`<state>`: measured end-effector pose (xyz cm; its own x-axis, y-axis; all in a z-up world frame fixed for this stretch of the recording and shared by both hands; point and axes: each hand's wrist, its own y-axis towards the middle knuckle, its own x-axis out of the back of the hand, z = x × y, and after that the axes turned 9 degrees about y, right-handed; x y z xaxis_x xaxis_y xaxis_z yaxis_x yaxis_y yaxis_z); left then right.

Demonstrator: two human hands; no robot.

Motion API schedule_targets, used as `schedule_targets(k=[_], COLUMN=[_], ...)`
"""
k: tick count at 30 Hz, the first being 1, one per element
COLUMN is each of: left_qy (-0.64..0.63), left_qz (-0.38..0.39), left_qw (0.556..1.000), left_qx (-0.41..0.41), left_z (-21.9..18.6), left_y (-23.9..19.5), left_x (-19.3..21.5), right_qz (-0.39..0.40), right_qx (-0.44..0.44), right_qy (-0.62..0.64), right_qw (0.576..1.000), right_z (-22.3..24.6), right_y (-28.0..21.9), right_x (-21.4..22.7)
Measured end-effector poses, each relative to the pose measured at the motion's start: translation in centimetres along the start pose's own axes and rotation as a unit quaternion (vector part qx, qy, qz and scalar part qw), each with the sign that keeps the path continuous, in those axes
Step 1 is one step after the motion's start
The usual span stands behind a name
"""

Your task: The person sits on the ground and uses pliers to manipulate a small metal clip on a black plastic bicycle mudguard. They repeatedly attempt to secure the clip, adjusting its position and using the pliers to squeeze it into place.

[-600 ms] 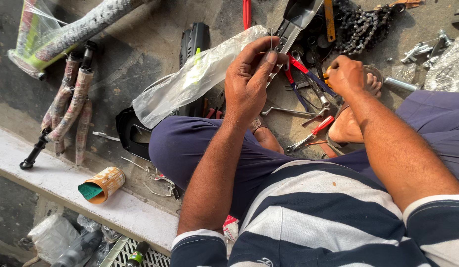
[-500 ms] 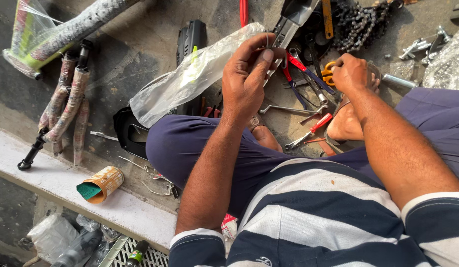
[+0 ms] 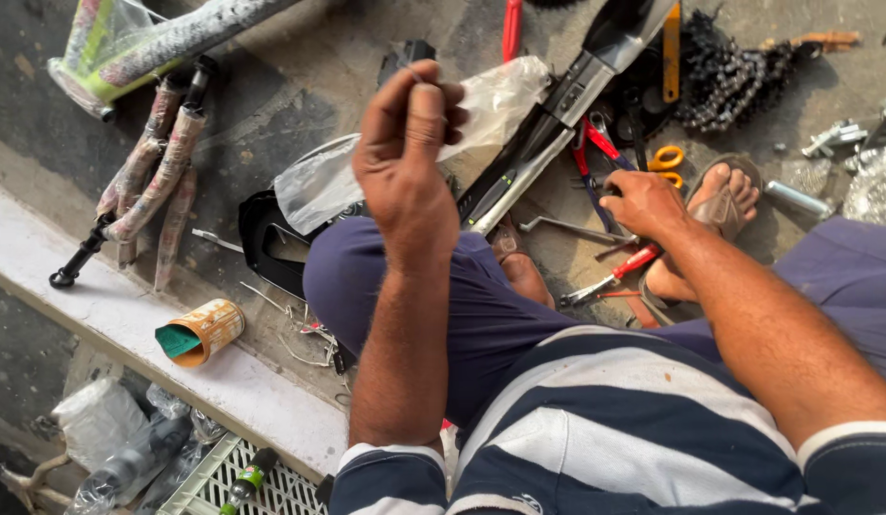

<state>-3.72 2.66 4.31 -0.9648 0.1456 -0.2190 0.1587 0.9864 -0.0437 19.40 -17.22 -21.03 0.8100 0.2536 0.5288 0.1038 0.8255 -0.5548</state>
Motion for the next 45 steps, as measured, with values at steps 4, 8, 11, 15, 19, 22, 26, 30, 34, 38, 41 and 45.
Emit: schedule_targets(k=[4,8,11,15,19,22,26,30,34,38,41,45], left_qy=[0.016,0.007,0.011,0.006,0.005,0.033,0.042,0.051,0.012,0.034,0.008,0.038], left_qz=[0.015,0.070,0.104,0.127,0.121,0.124,0.123,0.112,0.109,0.108,0.105,0.095], left_qw=[0.998,0.989,0.981,0.975,0.967,0.960,0.959,0.963,0.965,0.966,0.971,0.975], left_qx=[0.057,0.130,0.165,0.184,0.225,0.248,0.252,0.240,0.237,0.234,0.213,0.197], left_z=[0.1,0.7,2.0,2.9,3.4,3.2,2.9,2.9,4.0,4.5,4.8,5.7], left_y=[-0.3,-0.6,-1.3,-1.9,-2.0,-1.7,-1.2,-1.3,-1.2,-1.3,-1.3,-1.1], left_x=[-0.5,-1.3,-2.9,-3.3,-3.5,-3.5,-3.8,-3.7,-3.6,-3.9,-4.6,-4.1], right_qz=[-0.096,0.050,0.185,0.225,0.130,0.075,0.092,0.078,0.060,0.175,0.260,0.160], right_qx=[0.033,0.132,0.148,0.268,0.414,0.444,0.453,0.492,0.416,0.244,0.147,0.235], right_qy=[0.016,-0.087,-0.143,-0.056,-0.240,-0.292,-0.416,-0.359,-0.163,-0.065,-0.092,0.060], right_qw=[0.995,0.986,0.961,0.935,0.868,0.844,0.783,0.789,0.892,0.952,0.950,0.957], right_z=[2.5,9.2,15.1,17.5,16.5,16.7,17.2,15.2,13.6,14.0,16.1,18.1], right_y=[1.2,4.8,7.9,9.8,12.7,13.4,13.6,14.6,14.2,13.7,12.8,9.9], right_x=[-0.1,-2.5,-5.0,-9.8,-15.0,-17.2,-18.1,-19.0,-19.0,-17.4,-16.0,-14.1])
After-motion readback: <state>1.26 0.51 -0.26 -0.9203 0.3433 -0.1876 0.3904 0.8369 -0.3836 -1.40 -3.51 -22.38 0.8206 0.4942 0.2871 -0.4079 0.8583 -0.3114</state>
